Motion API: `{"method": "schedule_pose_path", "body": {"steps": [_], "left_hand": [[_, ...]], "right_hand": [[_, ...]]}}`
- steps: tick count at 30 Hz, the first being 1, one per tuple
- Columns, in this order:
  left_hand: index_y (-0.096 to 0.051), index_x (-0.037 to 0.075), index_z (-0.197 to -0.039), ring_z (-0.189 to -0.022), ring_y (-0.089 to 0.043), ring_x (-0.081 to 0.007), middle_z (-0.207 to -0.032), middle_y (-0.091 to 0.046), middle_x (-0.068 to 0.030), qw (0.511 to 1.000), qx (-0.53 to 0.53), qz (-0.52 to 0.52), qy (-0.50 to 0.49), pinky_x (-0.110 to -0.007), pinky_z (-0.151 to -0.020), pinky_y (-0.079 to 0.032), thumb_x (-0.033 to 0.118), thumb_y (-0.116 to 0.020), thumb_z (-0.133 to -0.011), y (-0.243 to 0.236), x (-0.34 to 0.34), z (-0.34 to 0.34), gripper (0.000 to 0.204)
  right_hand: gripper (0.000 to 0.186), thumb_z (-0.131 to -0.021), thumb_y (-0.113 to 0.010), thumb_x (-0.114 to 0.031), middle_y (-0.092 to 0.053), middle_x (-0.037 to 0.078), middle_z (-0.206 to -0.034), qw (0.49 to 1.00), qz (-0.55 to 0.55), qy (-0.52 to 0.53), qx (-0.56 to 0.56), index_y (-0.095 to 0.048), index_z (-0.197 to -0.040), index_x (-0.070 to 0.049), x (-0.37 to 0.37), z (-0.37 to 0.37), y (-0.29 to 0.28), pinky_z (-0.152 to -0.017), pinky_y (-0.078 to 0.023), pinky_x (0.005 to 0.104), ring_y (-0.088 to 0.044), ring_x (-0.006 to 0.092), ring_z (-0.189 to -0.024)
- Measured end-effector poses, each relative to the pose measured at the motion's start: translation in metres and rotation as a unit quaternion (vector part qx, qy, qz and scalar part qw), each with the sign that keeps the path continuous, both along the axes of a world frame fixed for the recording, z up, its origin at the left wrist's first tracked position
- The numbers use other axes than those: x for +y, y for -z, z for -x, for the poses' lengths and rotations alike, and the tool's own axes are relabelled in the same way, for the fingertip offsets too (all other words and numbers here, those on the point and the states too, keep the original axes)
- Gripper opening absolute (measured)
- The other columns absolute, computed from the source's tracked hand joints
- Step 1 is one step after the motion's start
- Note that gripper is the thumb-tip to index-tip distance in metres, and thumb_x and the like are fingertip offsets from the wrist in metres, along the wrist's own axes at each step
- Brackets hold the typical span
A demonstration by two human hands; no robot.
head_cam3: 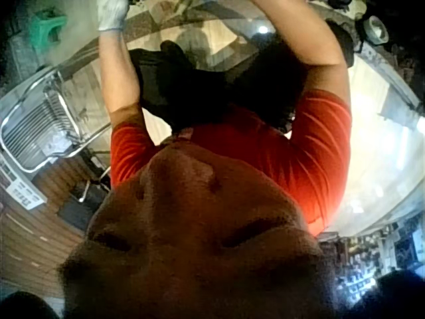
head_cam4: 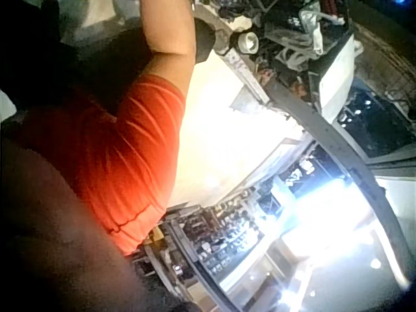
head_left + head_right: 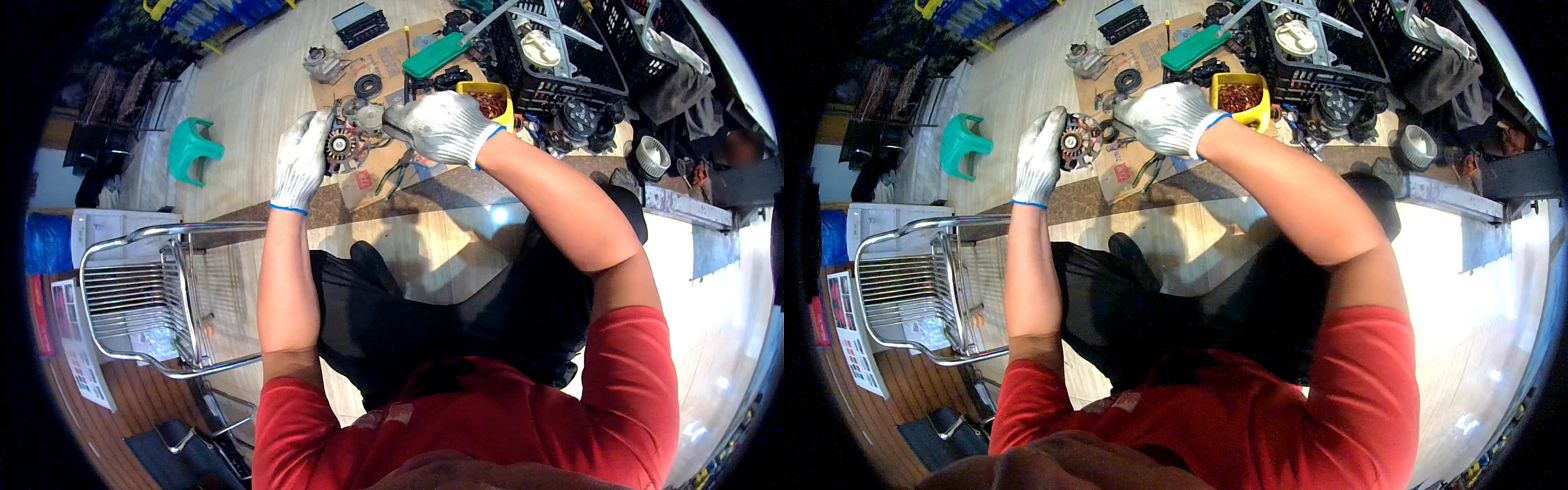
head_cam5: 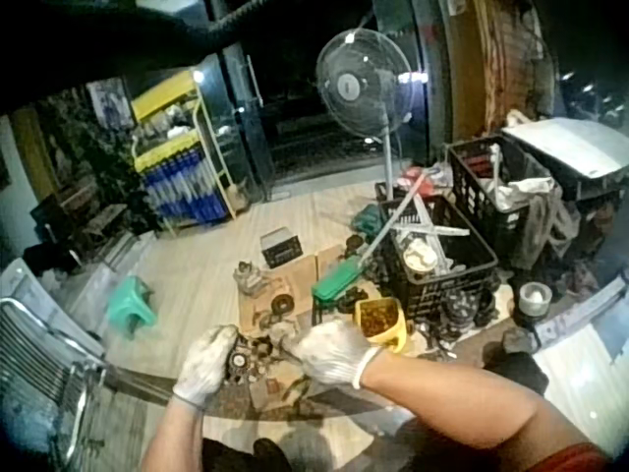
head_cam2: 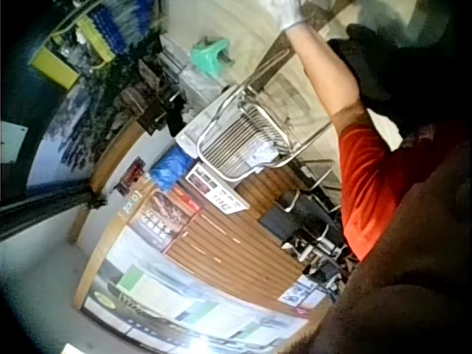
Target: The person is repairing a motor stator by winding copper wires and adjusting the components using pliers and their hands.
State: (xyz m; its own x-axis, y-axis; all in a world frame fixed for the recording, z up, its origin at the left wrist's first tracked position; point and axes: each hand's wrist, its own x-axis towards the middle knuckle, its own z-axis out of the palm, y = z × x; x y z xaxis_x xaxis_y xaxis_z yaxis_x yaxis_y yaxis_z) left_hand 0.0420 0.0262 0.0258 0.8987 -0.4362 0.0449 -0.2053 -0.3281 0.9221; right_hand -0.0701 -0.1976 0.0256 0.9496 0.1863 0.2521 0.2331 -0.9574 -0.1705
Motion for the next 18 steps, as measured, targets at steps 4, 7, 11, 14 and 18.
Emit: {"method": "schedule_pose_path", "body": {"steps": [4,7,11,14,18], "left_hand": [[-0.066,0.001,-0.106,-0.071,-0.068,-0.0170,-0.086,-0.071,-0.0109,0.990,0.011,0.018,-0.137,-0.030,-0.058,-0.053,0.043,-0.054,-0.098,0.014,-0.004,-0.016,0.045],[-0.066,0.003,-0.107,-0.064,-0.068,-0.0173,-0.084,-0.071,-0.0097,0.963,0.076,0.150,-0.208,-0.029,-0.047,-0.051,0.046,-0.053,-0.099,0.014,-0.014,-0.017,0.046],[-0.066,0.006,-0.111,-0.058,-0.065,-0.0162,-0.091,-0.073,-0.0091,0.868,0.270,0.367,-0.197,-0.026,-0.040,-0.042,0.045,-0.048,-0.101,-0.001,-0.016,-0.012,0.044],[-0.067,0.008,-0.113,-0.055,-0.060,-0.0120,-0.096,-0.074,-0.0075,0.856,0.282,0.397,-0.174,-0.023,-0.040,-0.035,0.044,-0.047,-0.101,-0.002,-0.009,-0.020,0.043],[-0.065,0.002,-0.115,-0.069,-0.067,-0.0176,-0.101,-0.072,-0.0121,0.872,0.229,0.400,-0.164,-0.029,-0.051,-0.051,0.041,-0.052,-0.100,0.001,0.001,-0.024,0.044]], "right_hand": [[0.019,-0.085,-0.060,-0.026,-0.068,0.011,-0.074,1.000,0.012,0.003,-0.005,-0.062,-0.101,-0.016,0.010,0.011,-0.008,-0.055,-0.053,0.0469,-0.069,0.0333,-0.068],[0.022,-0.097,-0.050,-0.033,-0.067,0.014,-0.071,0.999,-0.032,-0.021,0.020,-0.061,-0.096,-0.014,0.026,0.027,-0.001,-0.056,-0.053,0.0492,-0.068,0.0359,-0.068],[0.024,-0.094,-0.052,-0.030,-0.069,0.013,-0.078,0.995,-0.084,-0.007,0.051,-0.065,-0.103,-0.013,0.024,0.020,0.026,-0.063,-0.055,0.0451,-0.070,0.0330,-0.074],[0.029,-0.093,-0.053,-0.024,-0.068,0.011,-0.099,0.997,-0.052,0.014,0.049,-0.063,-0.116,-0.009,-0.005,0.001,0.062,-0.067,-0.056,0.0422,-0.070,0.0311,-0.079],[0.035,-0.098,-0.047,-0.038,-0.069,0.020,-0.092,0.986,-0.129,0.047,0.089,-0.064,-0.109,-0.009,-0.025,0.000,0.084,-0.073,-0.053,0.0498,-0.068,0.0390,-0.086]]}}
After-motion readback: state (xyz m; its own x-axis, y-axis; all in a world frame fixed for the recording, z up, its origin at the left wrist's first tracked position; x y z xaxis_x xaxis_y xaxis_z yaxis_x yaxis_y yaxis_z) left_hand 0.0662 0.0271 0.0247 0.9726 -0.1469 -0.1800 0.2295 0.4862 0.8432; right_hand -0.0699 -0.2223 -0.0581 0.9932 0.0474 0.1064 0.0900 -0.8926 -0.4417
